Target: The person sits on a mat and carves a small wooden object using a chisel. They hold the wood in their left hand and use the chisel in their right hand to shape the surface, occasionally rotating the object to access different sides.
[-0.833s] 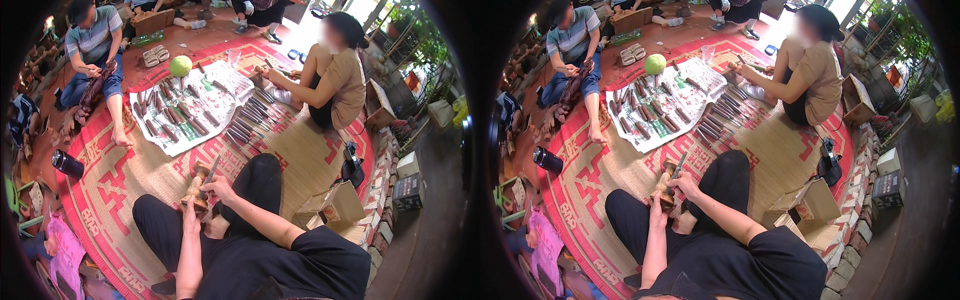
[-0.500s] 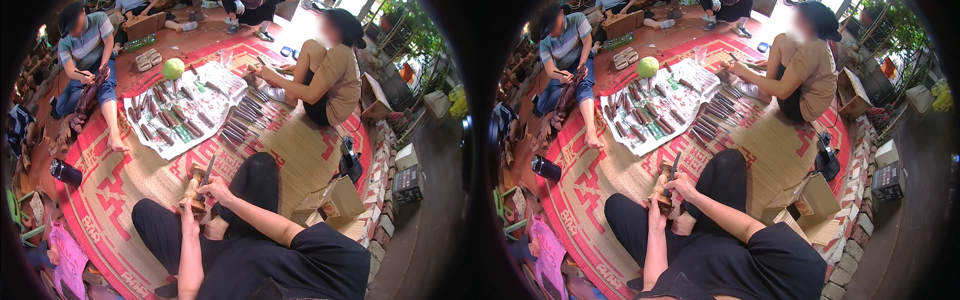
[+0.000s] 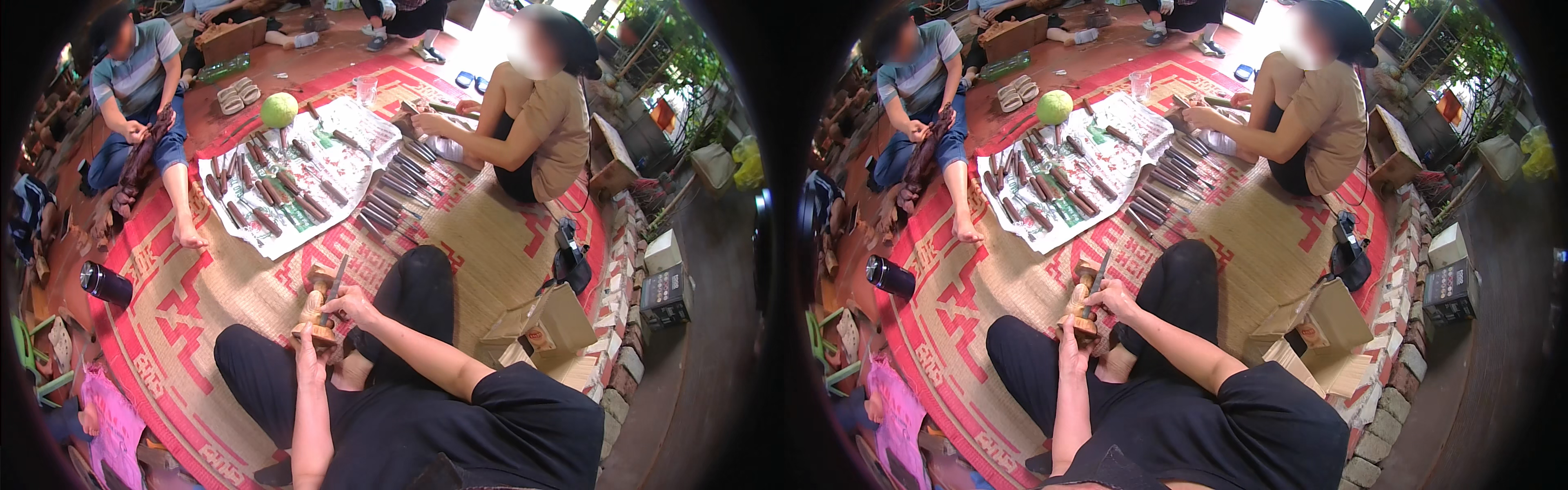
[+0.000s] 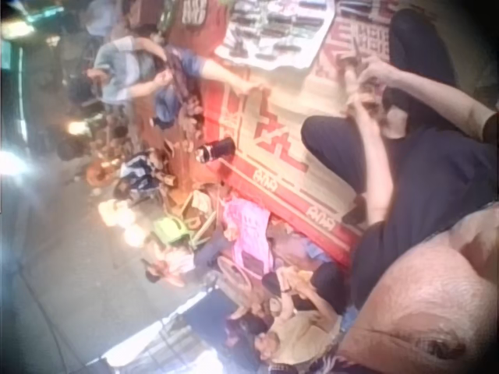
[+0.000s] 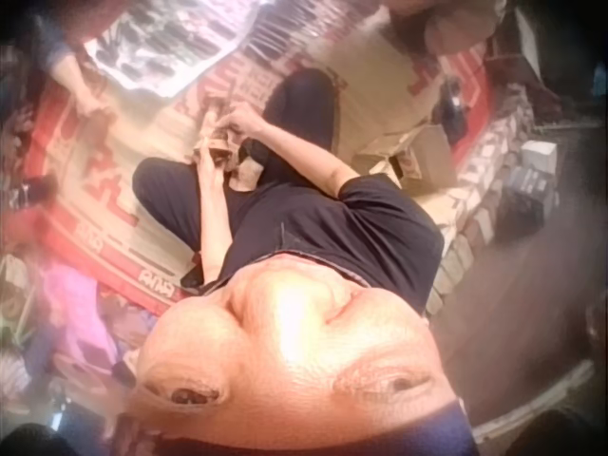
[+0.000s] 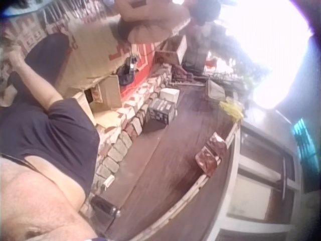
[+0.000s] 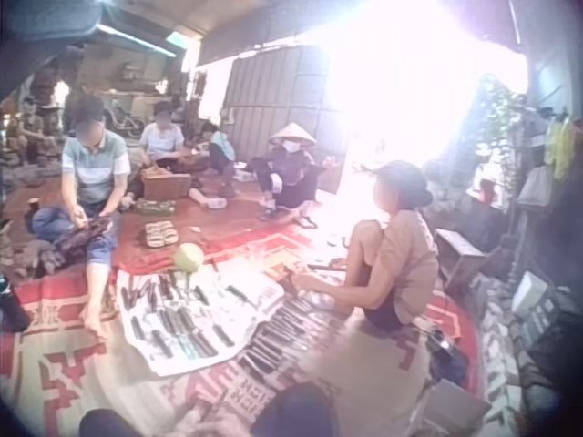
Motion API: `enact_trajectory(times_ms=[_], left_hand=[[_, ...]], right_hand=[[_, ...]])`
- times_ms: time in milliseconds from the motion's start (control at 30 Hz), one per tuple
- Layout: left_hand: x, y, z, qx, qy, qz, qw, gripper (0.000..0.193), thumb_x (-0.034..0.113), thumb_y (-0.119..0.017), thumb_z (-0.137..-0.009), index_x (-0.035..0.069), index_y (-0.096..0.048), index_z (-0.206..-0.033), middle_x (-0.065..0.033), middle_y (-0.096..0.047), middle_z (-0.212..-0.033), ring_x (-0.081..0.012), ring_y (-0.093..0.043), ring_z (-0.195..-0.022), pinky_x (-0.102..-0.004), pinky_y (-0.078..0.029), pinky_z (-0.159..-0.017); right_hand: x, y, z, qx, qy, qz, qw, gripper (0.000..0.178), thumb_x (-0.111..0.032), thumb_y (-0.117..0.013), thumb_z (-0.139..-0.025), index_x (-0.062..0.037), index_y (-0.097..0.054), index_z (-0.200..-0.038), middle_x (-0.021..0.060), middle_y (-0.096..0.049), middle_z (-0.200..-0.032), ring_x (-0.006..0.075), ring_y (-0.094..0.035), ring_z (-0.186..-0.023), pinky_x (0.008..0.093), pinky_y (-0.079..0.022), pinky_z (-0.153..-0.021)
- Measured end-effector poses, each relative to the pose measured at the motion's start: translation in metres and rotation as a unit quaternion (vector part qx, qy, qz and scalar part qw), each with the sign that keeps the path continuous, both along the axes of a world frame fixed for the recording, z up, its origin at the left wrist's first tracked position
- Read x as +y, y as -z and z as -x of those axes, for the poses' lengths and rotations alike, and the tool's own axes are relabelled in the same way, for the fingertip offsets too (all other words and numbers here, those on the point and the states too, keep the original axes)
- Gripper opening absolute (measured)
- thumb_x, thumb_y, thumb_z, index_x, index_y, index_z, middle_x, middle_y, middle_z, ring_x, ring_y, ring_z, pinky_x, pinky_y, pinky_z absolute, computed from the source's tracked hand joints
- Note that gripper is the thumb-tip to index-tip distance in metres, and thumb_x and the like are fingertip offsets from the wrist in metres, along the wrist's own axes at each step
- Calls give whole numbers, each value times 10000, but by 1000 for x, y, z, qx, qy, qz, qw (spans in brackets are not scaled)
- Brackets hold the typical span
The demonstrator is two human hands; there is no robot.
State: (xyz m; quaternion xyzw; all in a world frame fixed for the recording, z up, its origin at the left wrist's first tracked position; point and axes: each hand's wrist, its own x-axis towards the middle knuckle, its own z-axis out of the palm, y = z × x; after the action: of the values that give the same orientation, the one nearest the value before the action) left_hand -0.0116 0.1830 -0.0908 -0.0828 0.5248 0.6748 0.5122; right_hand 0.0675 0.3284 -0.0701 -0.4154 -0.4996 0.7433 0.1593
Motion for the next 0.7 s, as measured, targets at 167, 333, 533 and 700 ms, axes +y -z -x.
enact_trajectory(times_ms=[167,333,533,700], left_hand=[[-3,7,6,-21,10,3,1000,560,483,-623,-826,139,-450,-1234,-90,-541,-1111,-213,-546,-967,-405,-541,-675],[-1,-4,4,-43,2,-26,999,588,454,-651,-814,121,-409,-1233,-101,-558,-1035,-200,-581,-872,-346,-529,-610],[0,4,5,-37,5,-18,999,622,452,-649,-814,132,-359,-1261,-114,-523,-1095,-221,-566,-910,-362,-534,-629],[-2,11,5,-40,24,-48,998,656,465,-645,-811,135,-331,-1283,-118,-520,-1087,-225,-563,-915,-369,-540,-639]], right_hand=[[-7,-7,3,2,16,-9,1000,129,-68,-721,-689,-40,-603,-734,23,-575,-634,93,-499,-522,241,-370,-482],[-7,0,2,21,-18,20,999,134,-70,-724,-694,-50,-600,-740,18,-581,-643,93,-510,-536,237,-375,-491],[-10,-18,2,38,13,16,999,125,-79,-718,-699,-54,-598,-720,18,-582,-635,87,-516,-535,236,-370,-481],[-8,-18,1,18,26,8,999,128,-73,-713,-709,-55,-594,-749,22,-595,-658,86,-511,-524,228,-363,-466]])
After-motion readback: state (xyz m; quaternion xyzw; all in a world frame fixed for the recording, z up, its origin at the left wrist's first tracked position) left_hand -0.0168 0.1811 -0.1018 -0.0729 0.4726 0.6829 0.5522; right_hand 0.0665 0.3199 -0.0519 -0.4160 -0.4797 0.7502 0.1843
